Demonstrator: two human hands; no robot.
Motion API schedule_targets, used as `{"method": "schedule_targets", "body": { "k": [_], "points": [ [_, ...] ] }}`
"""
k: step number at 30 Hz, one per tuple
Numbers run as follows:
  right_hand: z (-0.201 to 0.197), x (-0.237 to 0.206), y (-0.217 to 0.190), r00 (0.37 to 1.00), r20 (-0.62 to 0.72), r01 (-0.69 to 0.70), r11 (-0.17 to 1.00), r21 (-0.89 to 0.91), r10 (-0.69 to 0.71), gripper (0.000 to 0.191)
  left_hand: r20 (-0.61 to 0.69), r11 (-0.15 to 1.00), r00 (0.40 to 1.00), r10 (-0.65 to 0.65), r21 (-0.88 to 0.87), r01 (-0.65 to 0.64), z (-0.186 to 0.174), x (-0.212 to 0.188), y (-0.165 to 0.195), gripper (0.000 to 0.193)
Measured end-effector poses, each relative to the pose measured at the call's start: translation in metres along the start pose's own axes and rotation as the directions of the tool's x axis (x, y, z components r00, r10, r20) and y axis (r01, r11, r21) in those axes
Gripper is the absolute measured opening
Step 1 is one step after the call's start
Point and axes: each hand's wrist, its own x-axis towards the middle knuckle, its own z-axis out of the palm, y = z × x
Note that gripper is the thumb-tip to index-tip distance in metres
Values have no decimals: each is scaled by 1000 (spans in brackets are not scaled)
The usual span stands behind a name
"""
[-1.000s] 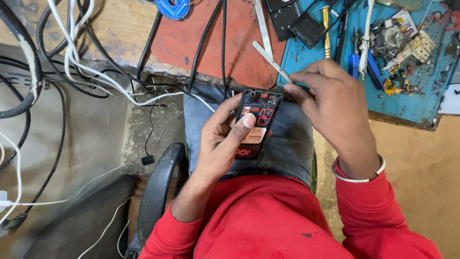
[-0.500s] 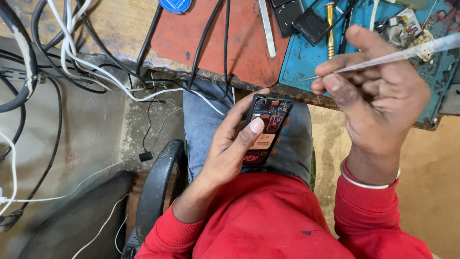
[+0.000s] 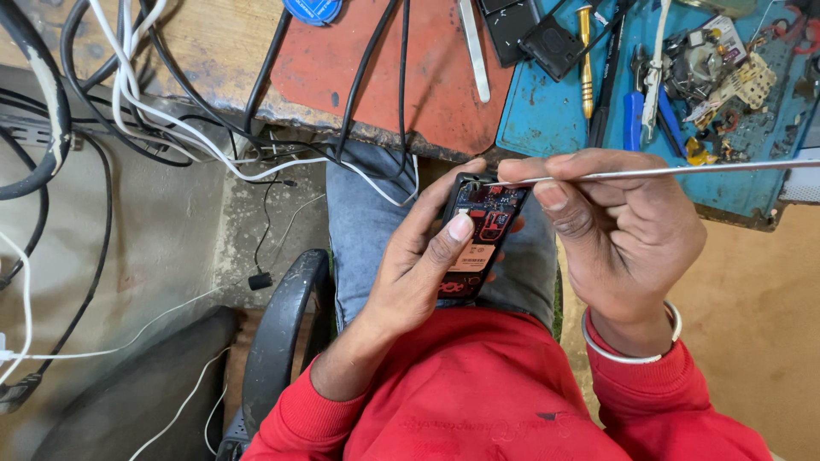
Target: The person solders the charging port on the circuit board of a feature phone, then powers the phone on to test it. They disassemble the phone, separate the screen and keypad assembly from the board, work on the internal components with a tool, and press the housing back together.
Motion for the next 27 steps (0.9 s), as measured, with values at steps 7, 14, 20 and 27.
{"method": "schedule_targets", "body": {
  "k": [7,14,20,27],
  "points": [
    [3,-1,-5,1000,-22,-22,1000,-18,22,19,2,1000,1000,0,-1,0,0,-2,1,56],
    [1,3,-11,997,14,-78,994,-75,79,18,31,997,997,74,20,-74,-2,-2,-8,52],
    [5,2,-9,992,83,114,976,-184,-100,15,-40,998,999,36,55,-34,-4,-4,-10,48],
    [6,-3,3,906,213,422,821,-384,-366,17,-73,990,991,109,101,-102,-1,-5,-9,43]
  ]
}}
